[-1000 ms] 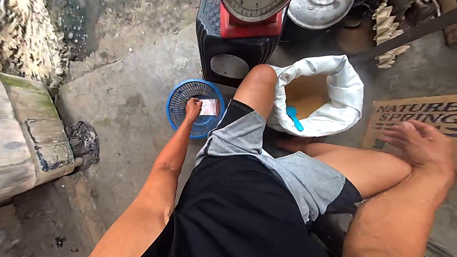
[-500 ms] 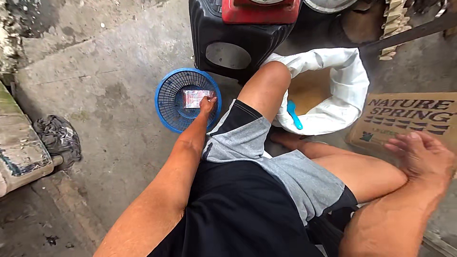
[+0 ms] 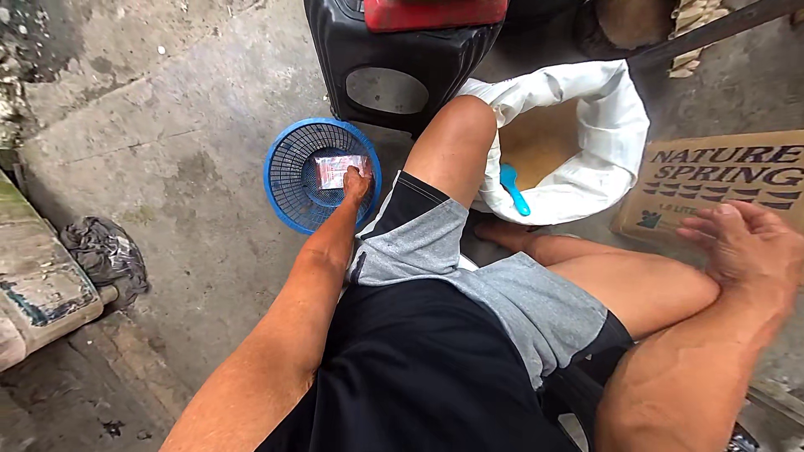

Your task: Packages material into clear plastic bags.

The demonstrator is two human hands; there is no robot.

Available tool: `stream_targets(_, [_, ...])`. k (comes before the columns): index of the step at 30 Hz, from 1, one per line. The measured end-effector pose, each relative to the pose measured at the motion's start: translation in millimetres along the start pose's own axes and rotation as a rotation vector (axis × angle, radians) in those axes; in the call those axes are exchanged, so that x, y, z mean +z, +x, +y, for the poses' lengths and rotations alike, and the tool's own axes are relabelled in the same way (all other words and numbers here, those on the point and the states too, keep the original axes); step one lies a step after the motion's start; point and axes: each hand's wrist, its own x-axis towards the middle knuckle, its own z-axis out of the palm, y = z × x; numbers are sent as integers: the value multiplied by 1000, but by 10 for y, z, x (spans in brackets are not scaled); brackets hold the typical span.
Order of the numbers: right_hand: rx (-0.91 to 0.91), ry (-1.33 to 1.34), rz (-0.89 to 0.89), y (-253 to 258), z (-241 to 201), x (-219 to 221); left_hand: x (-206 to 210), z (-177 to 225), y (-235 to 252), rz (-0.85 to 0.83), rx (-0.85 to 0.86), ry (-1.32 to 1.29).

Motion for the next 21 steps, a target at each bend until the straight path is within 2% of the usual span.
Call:
stream_targets(6, [-10,-30,2,21,-2,17,-205,-22,-82,118,6,-17])
stream_targets(8, [-25,-56,14,-51,-128,76,-421,8,-223,146,84,-23])
stream_targets(11, [-100,-53,9,-6,-80,56,-819,108,-560,188,229,-10])
stream_targets(15, [-260,-11,-2,13,-115,91,-1303,305,-1101,255,443,-91])
stream_targets(18, [-416,203,-37,-297,-528,425,-1580,666,-1680,261,662,-252])
stream_targets(21, [-489,474,-289,-780,-1149,1030,-1832,1158,-2373,185,884,-454])
